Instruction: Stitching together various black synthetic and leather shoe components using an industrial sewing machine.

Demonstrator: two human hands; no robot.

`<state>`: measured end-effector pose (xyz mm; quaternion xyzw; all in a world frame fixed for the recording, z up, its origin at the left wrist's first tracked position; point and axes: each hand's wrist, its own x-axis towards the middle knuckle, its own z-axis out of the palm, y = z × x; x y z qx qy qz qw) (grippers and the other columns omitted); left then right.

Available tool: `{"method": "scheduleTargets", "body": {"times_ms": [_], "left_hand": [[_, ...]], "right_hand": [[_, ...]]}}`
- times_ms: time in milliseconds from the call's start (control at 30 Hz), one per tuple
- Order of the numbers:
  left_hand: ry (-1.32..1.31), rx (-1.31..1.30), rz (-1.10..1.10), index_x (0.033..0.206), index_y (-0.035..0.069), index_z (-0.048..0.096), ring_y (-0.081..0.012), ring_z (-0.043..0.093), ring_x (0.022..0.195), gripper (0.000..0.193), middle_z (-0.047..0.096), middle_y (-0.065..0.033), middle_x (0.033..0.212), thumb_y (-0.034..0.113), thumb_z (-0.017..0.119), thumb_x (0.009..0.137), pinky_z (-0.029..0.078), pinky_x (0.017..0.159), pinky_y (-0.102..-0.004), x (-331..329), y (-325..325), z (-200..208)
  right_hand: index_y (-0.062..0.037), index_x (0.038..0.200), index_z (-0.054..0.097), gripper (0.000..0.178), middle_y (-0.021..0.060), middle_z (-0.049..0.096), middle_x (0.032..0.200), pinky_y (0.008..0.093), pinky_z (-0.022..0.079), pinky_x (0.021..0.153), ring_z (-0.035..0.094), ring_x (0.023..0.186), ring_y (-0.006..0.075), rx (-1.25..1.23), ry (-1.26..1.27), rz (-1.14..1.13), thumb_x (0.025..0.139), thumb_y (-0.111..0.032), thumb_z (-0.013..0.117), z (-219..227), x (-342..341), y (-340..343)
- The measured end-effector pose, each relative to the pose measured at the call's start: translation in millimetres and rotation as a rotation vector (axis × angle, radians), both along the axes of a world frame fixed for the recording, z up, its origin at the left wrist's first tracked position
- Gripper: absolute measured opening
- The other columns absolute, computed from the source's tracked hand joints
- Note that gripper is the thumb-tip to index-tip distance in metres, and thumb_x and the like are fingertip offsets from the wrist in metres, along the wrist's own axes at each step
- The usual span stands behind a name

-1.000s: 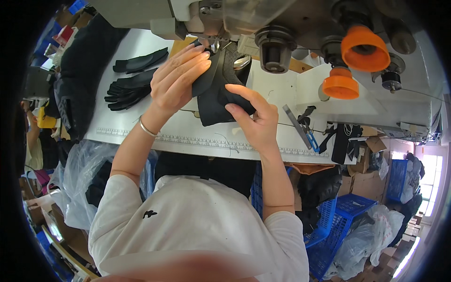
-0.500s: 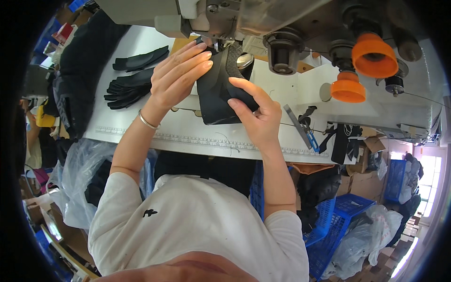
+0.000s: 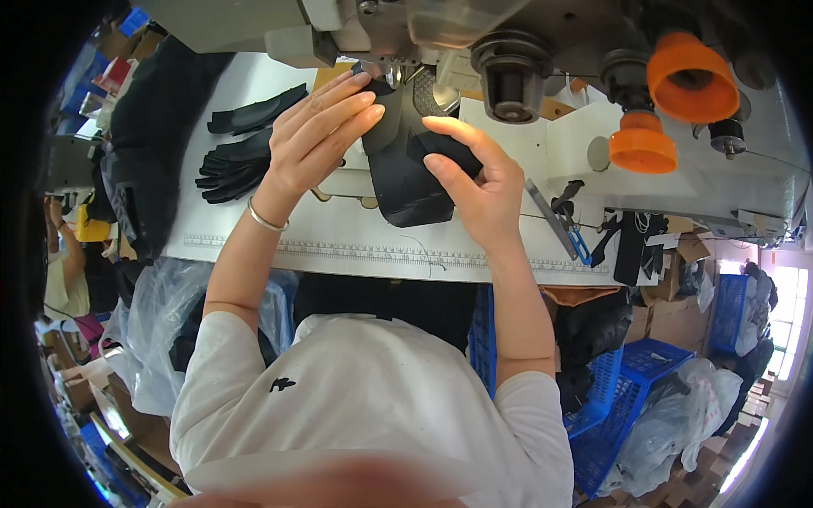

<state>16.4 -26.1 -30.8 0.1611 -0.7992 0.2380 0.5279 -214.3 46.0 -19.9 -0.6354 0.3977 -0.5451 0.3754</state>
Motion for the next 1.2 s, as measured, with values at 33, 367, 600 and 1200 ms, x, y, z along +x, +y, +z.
{"method": "scheduleTargets", "body": {"times_ms": [33,367,600,1200], "left_hand": [[-0.013,0.008,-0.002,0.100,0.003,0.077,-0.0284,0.072,0.105,0.025,0.073,-0.0097,0.105,0.006,0.073,0.076,0.065,0.087,-0.0380,1,1,0],[-0.089,-0.013,0.032,0.099,0.001,0.076,-0.0289,0.073,0.102,0.024,0.073,-0.0105,0.101,0.006,0.074,0.076,0.064,0.090,-0.0405,3,3,12],[-0.101,-0.021,0.008,0.099,0.001,0.076,-0.0281,0.073,0.102,0.022,0.072,-0.0096,0.104,0.005,0.074,0.078,0.064,0.092,-0.0410,8,-1,16],[-0.179,0.036,0.001,0.102,0.000,0.071,-0.0279,0.073,0.101,0.029,0.071,-0.0088,0.103,0.006,0.072,0.073,0.064,0.082,-0.0351,13,-8,32]], "right_hand": [[-0.0030,0.123,0.070,0.032,0.0044,0.071,0.113,0.0205,0.051,0.082,0.064,0.096,0.0068,-0.007,-0.001,0.003,0.091,-0.006,0.074,0,-1,-1],[-0.0003,0.122,0.070,0.031,0.0055,0.070,0.119,0.0217,0.052,0.087,0.065,0.100,0.0084,-0.021,-0.055,0.050,0.092,-0.006,0.073,0,-6,-19],[0.0013,0.119,0.070,0.027,0.0048,0.069,0.116,0.0216,0.052,0.086,0.064,0.099,0.0074,0.012,-0.087,0.063,0.092,-0.001,0.070,3,-3,-22],[-0.0088,0.127,0.068,0.051,0.0169,0.053,0.130,0.0395,0.043,0.102,0.052,0.120,0.0290,-0.226,0.541,-0.346,0.083,-0.028,0.083,6,7,-9]]}}
